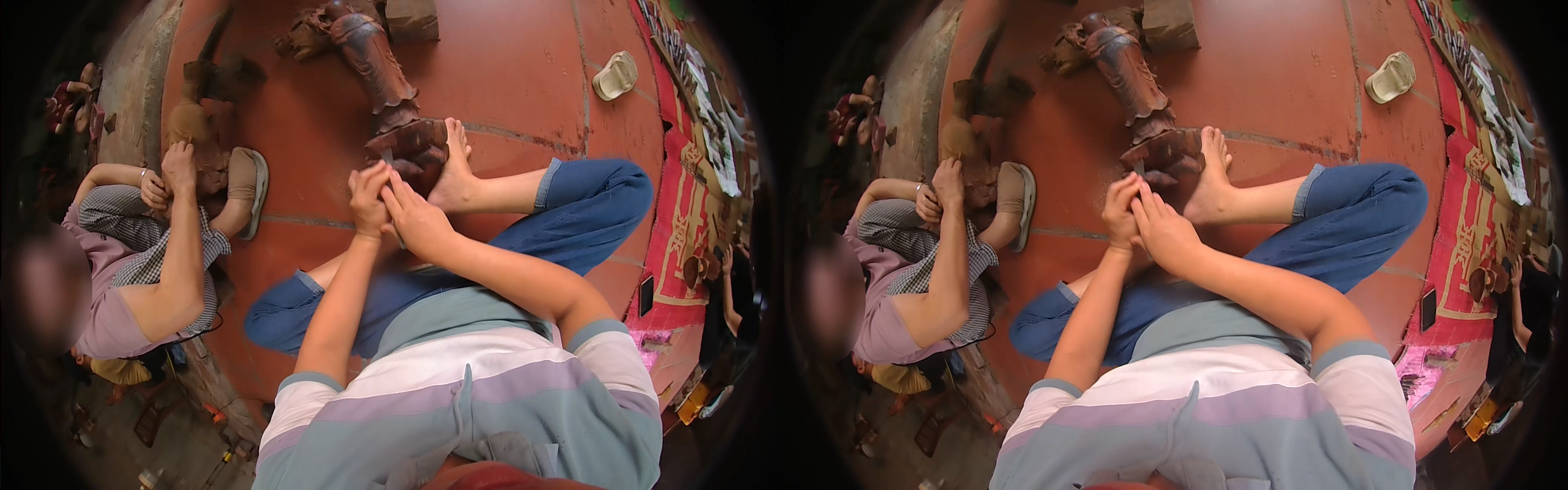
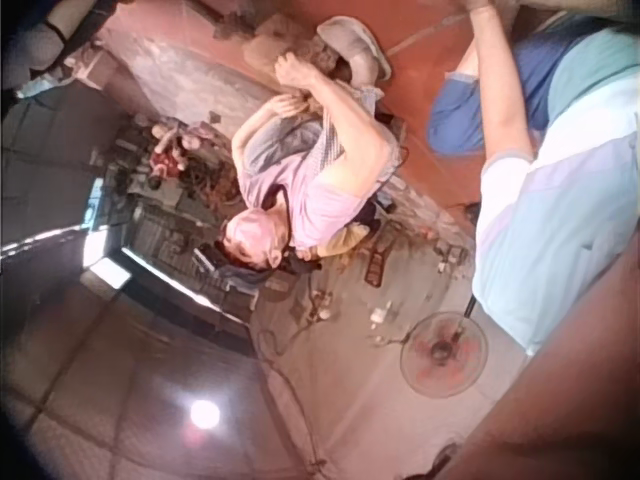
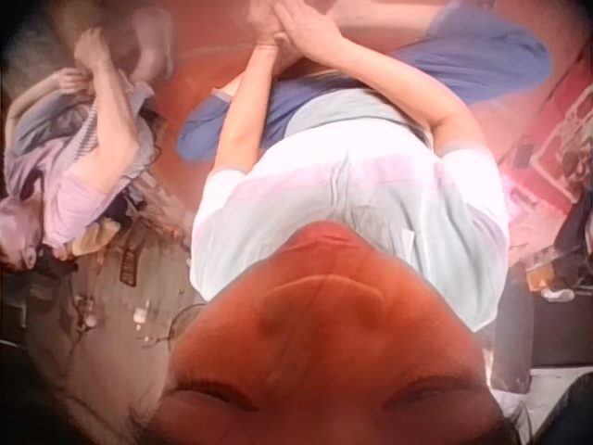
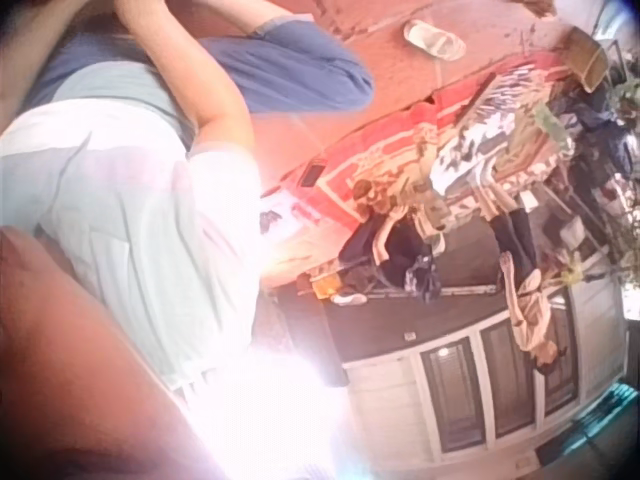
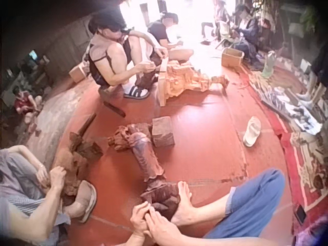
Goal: The person sits cross-legged on the floor and carves a wooden sculpture using a small knife. They hold the wood steady with one hand while carefully shaping it with the other, occasionally adjusting their grip.
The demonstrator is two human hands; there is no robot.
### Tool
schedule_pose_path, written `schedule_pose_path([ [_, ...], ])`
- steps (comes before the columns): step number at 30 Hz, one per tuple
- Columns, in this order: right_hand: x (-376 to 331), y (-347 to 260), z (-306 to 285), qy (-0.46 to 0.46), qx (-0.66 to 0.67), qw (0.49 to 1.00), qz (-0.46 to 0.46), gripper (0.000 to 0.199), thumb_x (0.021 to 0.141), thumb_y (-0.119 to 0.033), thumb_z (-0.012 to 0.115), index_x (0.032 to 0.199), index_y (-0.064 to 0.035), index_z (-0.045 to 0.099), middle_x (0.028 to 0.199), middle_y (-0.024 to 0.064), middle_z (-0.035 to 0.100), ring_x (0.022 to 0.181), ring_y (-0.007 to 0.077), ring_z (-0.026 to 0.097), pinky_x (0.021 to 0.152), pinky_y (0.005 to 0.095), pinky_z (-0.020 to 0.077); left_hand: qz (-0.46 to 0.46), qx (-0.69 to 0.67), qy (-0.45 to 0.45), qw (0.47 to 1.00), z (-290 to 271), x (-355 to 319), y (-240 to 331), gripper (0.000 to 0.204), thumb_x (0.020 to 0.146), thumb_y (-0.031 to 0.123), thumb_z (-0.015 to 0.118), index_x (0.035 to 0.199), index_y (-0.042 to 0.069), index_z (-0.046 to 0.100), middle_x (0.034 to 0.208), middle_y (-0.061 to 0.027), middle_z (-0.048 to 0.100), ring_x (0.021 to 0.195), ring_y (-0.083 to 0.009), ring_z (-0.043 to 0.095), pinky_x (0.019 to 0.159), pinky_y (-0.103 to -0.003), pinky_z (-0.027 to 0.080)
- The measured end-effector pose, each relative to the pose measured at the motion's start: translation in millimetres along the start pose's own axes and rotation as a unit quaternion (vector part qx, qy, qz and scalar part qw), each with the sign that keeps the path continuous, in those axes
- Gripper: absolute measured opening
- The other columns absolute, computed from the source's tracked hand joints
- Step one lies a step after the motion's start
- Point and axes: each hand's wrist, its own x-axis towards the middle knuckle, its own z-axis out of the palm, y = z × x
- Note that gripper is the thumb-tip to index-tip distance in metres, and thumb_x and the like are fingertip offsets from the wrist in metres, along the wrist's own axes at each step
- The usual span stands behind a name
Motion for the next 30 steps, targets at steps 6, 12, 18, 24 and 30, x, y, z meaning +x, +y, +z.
schedule_pose_path([
  [6,18,-10,-20,0.005,0.061,0.998,0.028,0.067,0.081,-0.032,0.069,0.128,0.0080,0.041,0.139,0.0309,0.037,0.123,0.0374,0.048,0.096,0.0361,0.0478,-0.056,-0.046,-0.008,0.997,-10,23,17,0.022,0.078,0.011,0.068,0.100,0.009,0.070,0.105,-0.0078,0.066,0.092,-0.0248,0.065,0.101,-0.044,0.040],
  [12,-3,-1,-14,0.016,0.075,0.997,0.000,0.068,0.078,-0.033,0.073,0.127,0.0047,0.045,0.141,0.0316,0.035,0.124,0.0417,0.047,0.097,0.0391,0.0466,-0.016,0.008,0.003,1.000,-1,-5,9,0.020,0.079,0.011,0.068,0.099,0.008,0.069,0.102,-0.0070,0.067,0.098,-0.0262,0.062,0.102,-0.045,0.039],
  [18,25,2,-19,0.093,0.086,0.992,0.010,0.059,0.082,-0.026,0.070,0.128,0.0026,0.046,0.139,0.0302,0.040,0.126,0.0423,0.046,0.099,0.0395,0.0448,-0.098,-0.073,0.012,0.992,-9,34,30,0.029,0.078,0.007,0.066,0.106,0.009,0.069,0.109,-0.0098,0.065,0.098,-0.0295,0.063,0.088,-0.037,0.048],
  [24,-7,10,-10,0.066,0.100,0.993,0.004,0.044,0.085,-0.014,0.060,0.125,0.0018,0.051,0.136,0.0298,0.043,0.114,0.0376,0.056,0.089,0.0375,0.0510,-0.034,-0.013,-0.063,0.997,-6,-1,13,0.029,0.075,0.006,0.067,0.103,0.013,0.072,0.108,-0.0037,0.068,0.101,-0.0246,0.062,0.106,-0.050,0.031],
  [30,24,12,-24,0.139,0.066,0.988,-0.019,0.041,0.085,-0.015,0.059,0.121,0.0034,0.051,0.132,0.0280,0.048,0.116,0.0386,0.054,0.095,0.0393,0.0475,-0.132,-0.108,-0.001,0.985,-10,46,34,0.025,0.076,0.004,0.065,0.100,0.010,0.072,0.111,-0.0097,0.066,0.099,-0.0286,0.063,0.087,-0.035,0.049],
])
